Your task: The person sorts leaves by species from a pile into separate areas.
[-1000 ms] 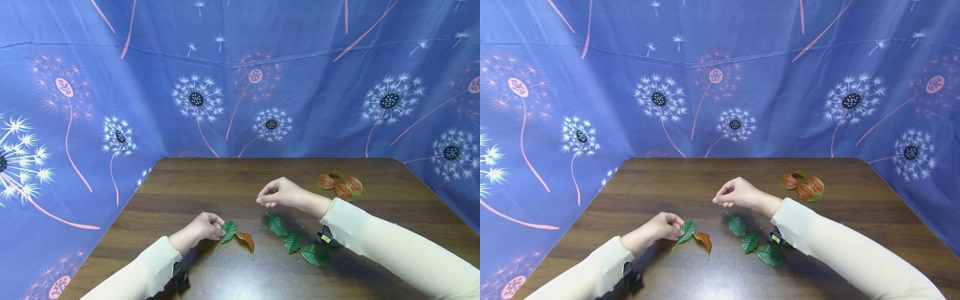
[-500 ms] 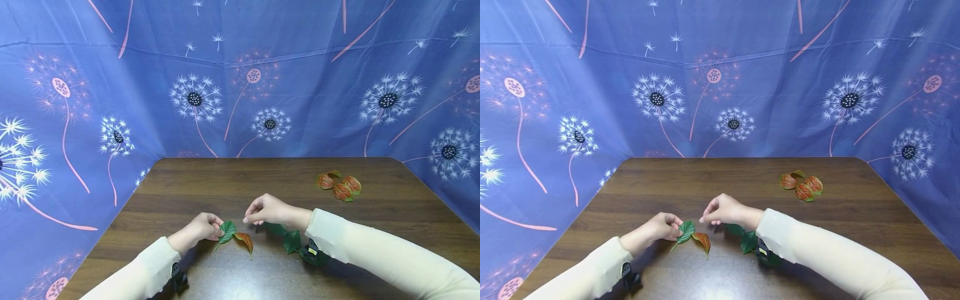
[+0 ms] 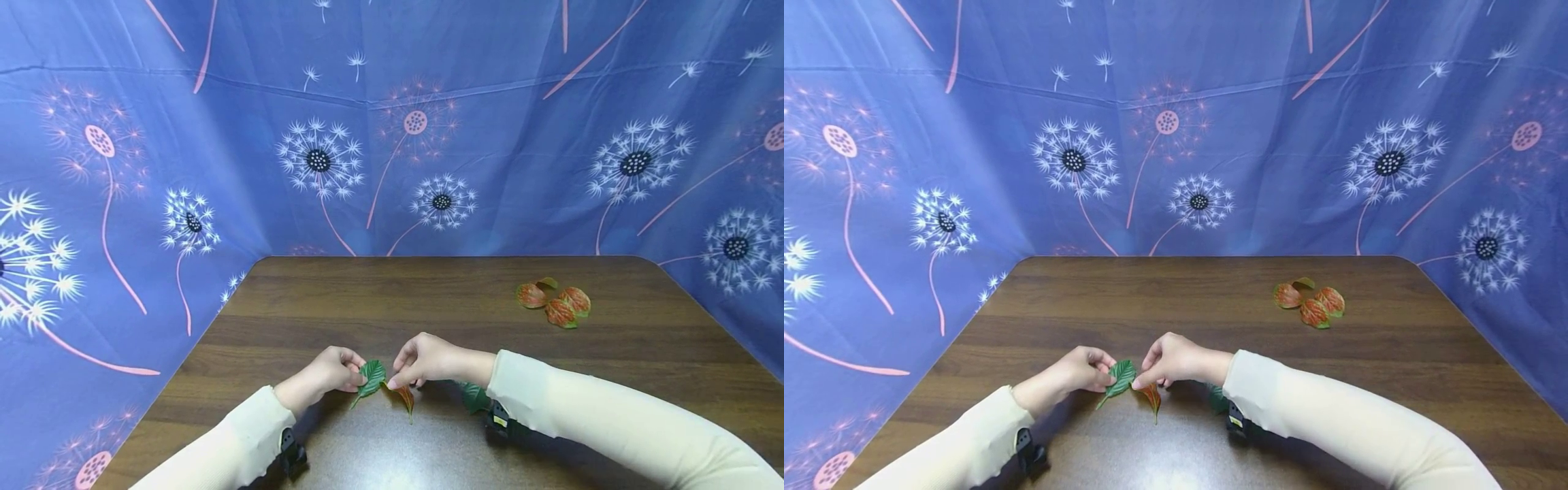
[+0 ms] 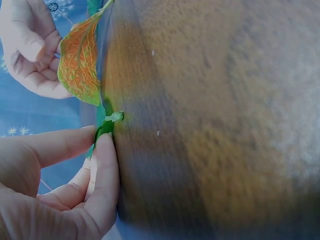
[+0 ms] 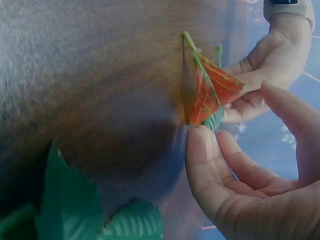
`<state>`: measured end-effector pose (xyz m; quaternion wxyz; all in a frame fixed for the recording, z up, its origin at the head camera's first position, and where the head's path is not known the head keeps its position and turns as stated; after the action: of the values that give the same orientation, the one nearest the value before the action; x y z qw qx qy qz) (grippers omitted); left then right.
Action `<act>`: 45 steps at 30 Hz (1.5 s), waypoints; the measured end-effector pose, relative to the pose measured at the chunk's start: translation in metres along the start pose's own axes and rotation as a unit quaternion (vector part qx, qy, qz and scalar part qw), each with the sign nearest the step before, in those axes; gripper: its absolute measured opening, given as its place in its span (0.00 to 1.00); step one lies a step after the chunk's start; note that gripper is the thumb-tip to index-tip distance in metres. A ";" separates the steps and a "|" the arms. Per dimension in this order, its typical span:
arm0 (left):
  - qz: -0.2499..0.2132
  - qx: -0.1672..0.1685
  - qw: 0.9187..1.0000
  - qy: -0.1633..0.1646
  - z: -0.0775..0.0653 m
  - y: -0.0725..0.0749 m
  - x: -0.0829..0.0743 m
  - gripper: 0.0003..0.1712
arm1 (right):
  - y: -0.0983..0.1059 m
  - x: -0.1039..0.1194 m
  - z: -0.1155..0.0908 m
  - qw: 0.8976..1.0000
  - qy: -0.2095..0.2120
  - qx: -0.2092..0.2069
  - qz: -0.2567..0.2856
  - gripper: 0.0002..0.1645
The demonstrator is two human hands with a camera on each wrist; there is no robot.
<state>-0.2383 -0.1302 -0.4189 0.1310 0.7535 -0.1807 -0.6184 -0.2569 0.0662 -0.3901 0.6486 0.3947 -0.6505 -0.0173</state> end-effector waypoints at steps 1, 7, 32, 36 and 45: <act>0.000 0.001 1.000 0.000 0.000 0.000 0.000 0.09 | -0.002 -0.001 0.000 1.000 0.000 0.002 0.000 0.17; 0.001 0.002 1.000 -0.001 0.000 -0.001 0.001 0.09 | -0.007 -0.004 0.001 1.000 -0.009 0.001 0.008 0.14; 0.014 0.009 1.000 0.010 0.000 0.001 -0.001 0.09 | 0.011 0.008 -0.004 0.995 0.044 -0.053 -0.070 0.07; 0.011 0.010 1.000 0.011 -0.001 0.001 -0.001 0.09 | 0.015 0.008 -0.005 0.996 0.043 -0.055 -0.060 0.07; 0.011 0.009 1.000 0.010 -0.001 0.001 0.000 0.09 | 0.036 0.005 -0.004 0.996 0.027 -0.069 -0.045 0.07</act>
<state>-0.2376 -0.1308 -0.4179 0.1326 0.7588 -0.1936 -0.6076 -0.2706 0.0906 -0.3661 0.6903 0.3782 -0.6116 -0.0803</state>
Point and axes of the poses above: each hand's wrist, its own z-axis towards the middle knuckle, its own y-axis out of the back of the hand, x = y × z, the point moved 3 cm from there along z, towards the middle knuckle, and after that the axes turned 8 degrees about -x, right-handed, at the moved point
